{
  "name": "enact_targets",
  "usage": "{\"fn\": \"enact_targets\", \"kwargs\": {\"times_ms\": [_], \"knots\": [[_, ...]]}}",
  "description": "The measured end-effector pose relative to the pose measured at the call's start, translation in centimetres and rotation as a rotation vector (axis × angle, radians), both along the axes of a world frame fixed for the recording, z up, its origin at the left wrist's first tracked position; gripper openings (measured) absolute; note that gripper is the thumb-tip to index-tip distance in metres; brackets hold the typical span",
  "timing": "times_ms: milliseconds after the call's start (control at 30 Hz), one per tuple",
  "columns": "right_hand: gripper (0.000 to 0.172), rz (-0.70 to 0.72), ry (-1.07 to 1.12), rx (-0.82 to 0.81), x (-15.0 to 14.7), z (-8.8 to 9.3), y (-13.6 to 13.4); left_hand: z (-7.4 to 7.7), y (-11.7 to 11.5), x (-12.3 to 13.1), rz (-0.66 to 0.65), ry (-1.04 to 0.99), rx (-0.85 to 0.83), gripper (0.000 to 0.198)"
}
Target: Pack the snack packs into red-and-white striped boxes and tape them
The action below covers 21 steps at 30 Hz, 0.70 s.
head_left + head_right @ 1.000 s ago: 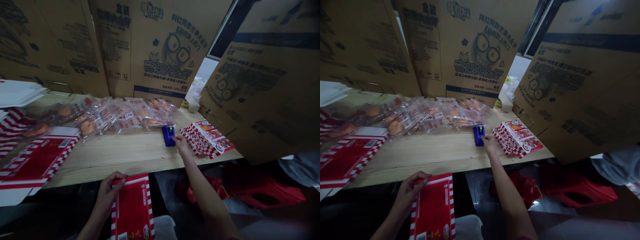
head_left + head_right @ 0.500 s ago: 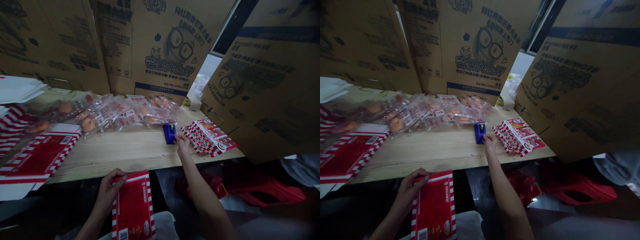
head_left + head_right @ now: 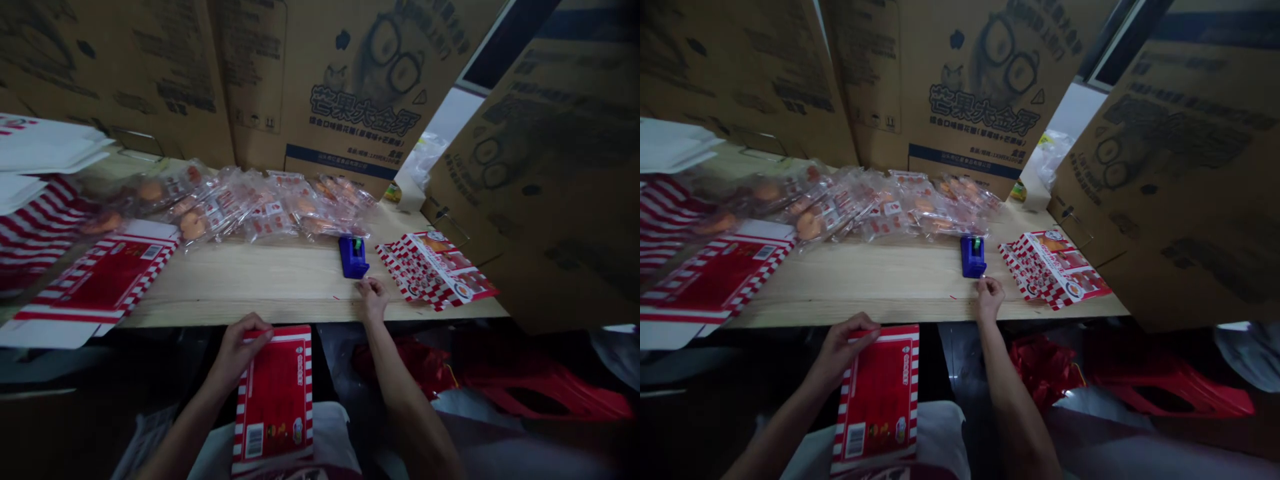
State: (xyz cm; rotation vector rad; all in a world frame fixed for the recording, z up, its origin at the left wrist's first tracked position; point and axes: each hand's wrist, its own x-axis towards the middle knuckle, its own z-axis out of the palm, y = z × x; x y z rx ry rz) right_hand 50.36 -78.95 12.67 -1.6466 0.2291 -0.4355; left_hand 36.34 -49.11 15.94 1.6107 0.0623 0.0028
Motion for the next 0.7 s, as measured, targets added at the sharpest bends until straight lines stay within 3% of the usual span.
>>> {"fn": "enact_targets", "kwargs": {"times_ms": [67, 100, 133, 267, 367, 433, 500, 600, 700], "knots": [[0.042, 0.079, 0.054, 0.031, -0.9, 1.4, 0.6, 0.2, -0.4, 0.3, -0.015, -0.022, 0.017, 0.019], [0.039, 0.196, 0.092, 0.023, -1.3, 2.4, 1.2, 0.3, -0.7, 0.4, -0.029, -0.027, 0.018, 0.019], [0.036, 0.357, 0.127, -0.002, -1.5, 3.7, 1.9, 0.3, -0.9, 0.6, -0.048, -0.030, 0.014, 0.018], [0.024, 1.319, 0.177, -0.323, -1.4, 9.0, 6.2, 0.2, -2.1, 1.4, -0.122, -0.027, -0.004, 0.017], [0.024, 1.688, 0.139, -0.539, -0.8, 10.8, 9.2, 0.5, -2.8, 1.7, -0.142, -0.019, 0.023, 0.015], [0.025, 1.803, 0.136, -0.672, -0.5, 10.7, 10.5, 0.7, -3.0, 1.8, -0.149, -0.010, 0.029, 0.014], [0.023, 1.819, 0.145, -0.833, -0.5, 10.2, 11.2, 1.1, -3.1, 1.7, -0.152, -0.003, 0.024, 0.013], [0.023, 1.671, 0.147, -1.040, -1.0, 9.8, 11.3, 1.4, -3.0, 1.5, -0.143, -0.008, 0.039, 0.013], [0.028, 1.549, 0.168, -1.042, -1.5, 9.7, 10.9, 1.7, -2.9, 1.3, -0.130, -0.010, 0.072, 0.015]]}}
